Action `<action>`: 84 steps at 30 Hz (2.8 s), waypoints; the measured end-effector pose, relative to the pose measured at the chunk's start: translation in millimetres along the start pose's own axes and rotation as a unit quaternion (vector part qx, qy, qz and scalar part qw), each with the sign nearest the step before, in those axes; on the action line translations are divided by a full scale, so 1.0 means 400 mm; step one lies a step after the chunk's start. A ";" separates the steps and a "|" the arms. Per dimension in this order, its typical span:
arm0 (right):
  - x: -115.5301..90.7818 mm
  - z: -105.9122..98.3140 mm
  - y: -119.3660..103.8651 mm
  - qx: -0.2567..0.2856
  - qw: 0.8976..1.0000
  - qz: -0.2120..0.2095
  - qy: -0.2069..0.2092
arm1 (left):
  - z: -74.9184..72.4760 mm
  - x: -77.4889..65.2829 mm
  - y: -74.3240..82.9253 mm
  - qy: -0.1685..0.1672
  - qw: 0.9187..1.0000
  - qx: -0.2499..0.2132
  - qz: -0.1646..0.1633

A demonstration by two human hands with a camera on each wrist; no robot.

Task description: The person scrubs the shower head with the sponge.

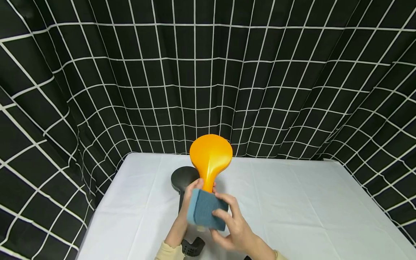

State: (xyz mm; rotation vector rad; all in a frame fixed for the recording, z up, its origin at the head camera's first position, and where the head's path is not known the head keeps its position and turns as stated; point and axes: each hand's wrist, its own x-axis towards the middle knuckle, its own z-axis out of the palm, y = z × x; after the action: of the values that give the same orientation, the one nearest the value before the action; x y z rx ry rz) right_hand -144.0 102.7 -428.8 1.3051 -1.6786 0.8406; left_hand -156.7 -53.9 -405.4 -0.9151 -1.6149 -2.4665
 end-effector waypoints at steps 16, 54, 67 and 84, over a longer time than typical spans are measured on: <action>0.023 -0.020 0.088 -0.088 0.972 0.194 0.098 | -0.019 -0.002 -0.069 -0.004 0.997 0.054 -0.059; -0.006 -0.036 -0.049 0.038 0.998 -0.017 -0.046 | -0.021 0.000 -0.064 0.028 0.997 0.036 -0.056; 0.005 -0.045 0.049 -0.062 0.986 0.149 0.033 | -0.012 -0.002 -0.075 -0.006 0.999 0.046 -0.011; 0.009 -0.034 0.049 -0.049 0.992 0.110 0.025 | -0.008 -0.001 -0.047 -0.005 0.999 0.037 -0.011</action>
State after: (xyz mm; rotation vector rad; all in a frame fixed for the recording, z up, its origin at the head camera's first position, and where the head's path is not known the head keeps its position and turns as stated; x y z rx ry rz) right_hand -160.8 117.8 -420.1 1.0372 -1.8236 0.8986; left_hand -164.5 -48.3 -422.0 -0.9047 -1.7162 -2.4011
